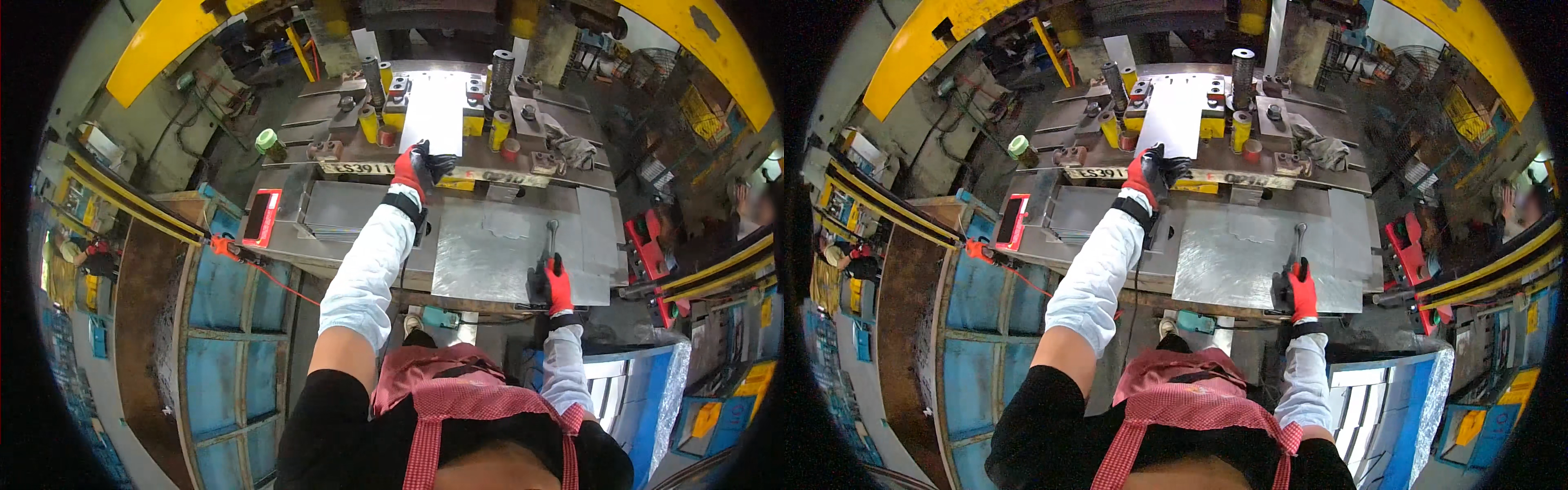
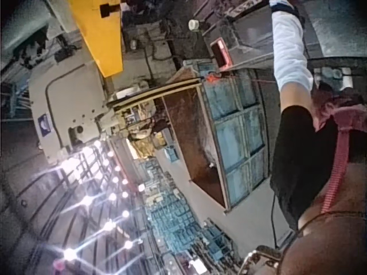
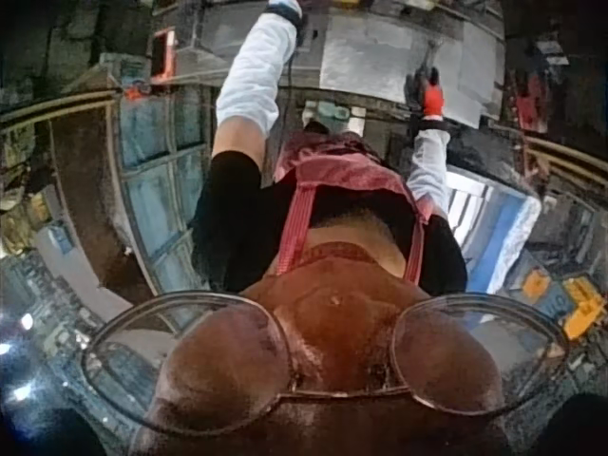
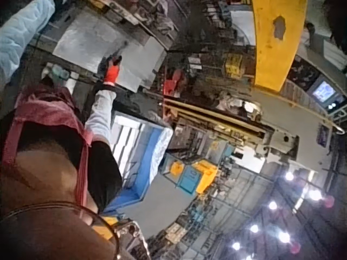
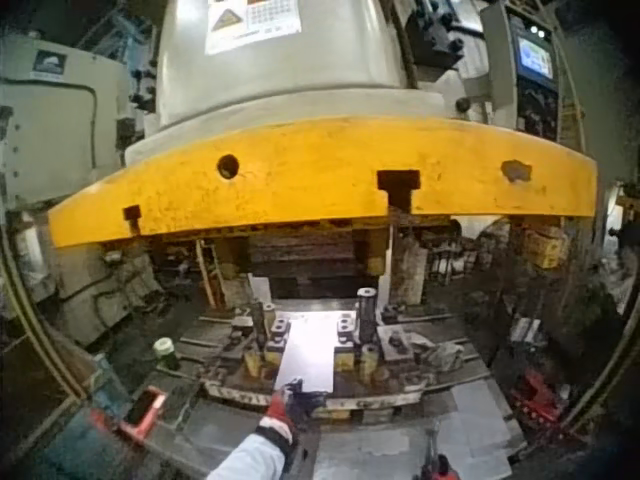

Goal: The recorder is operating a large industrial press machine, inserting metal plates for processing and removing them.

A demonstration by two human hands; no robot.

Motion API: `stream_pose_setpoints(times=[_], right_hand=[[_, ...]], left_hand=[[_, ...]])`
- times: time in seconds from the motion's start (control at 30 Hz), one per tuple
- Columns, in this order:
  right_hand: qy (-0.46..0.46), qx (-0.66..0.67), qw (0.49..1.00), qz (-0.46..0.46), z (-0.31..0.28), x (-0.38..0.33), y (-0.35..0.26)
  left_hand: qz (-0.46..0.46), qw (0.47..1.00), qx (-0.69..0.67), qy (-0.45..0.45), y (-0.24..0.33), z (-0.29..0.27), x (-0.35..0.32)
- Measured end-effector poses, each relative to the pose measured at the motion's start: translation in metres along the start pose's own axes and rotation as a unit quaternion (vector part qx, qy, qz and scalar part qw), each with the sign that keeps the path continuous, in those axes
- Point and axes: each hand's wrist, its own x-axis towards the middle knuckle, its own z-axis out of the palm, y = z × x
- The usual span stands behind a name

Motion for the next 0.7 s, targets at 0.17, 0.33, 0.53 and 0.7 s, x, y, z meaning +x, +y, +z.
stream_pose_setpoints(times=[0.17,0.33,0.53,0.7], right_hand=[[-0.017,0.035,0.999,-0.034,-0.018,0.022,0.033],[-0.041,0.093,0.995,0.007,-0.009,0.013,0.022],[-0.038,0.092,0.995,-0.002,-0.011,0.016,0.026],[-0.033,0.097,0.995,-0.015,-0.010,0.013,0.019]], left_hand=[[0.020,1.000,0.008,0.015,-0.004,0.006,-0.002],[0.046,0.999,0.009,0.018,-0.004,-0.007,0.000],[0.089,0.996,0.028,0.012,-0.004,-0.005,0.001],[0.039,0.998,0.020,0.033,0.001,0.011,-0.009]])
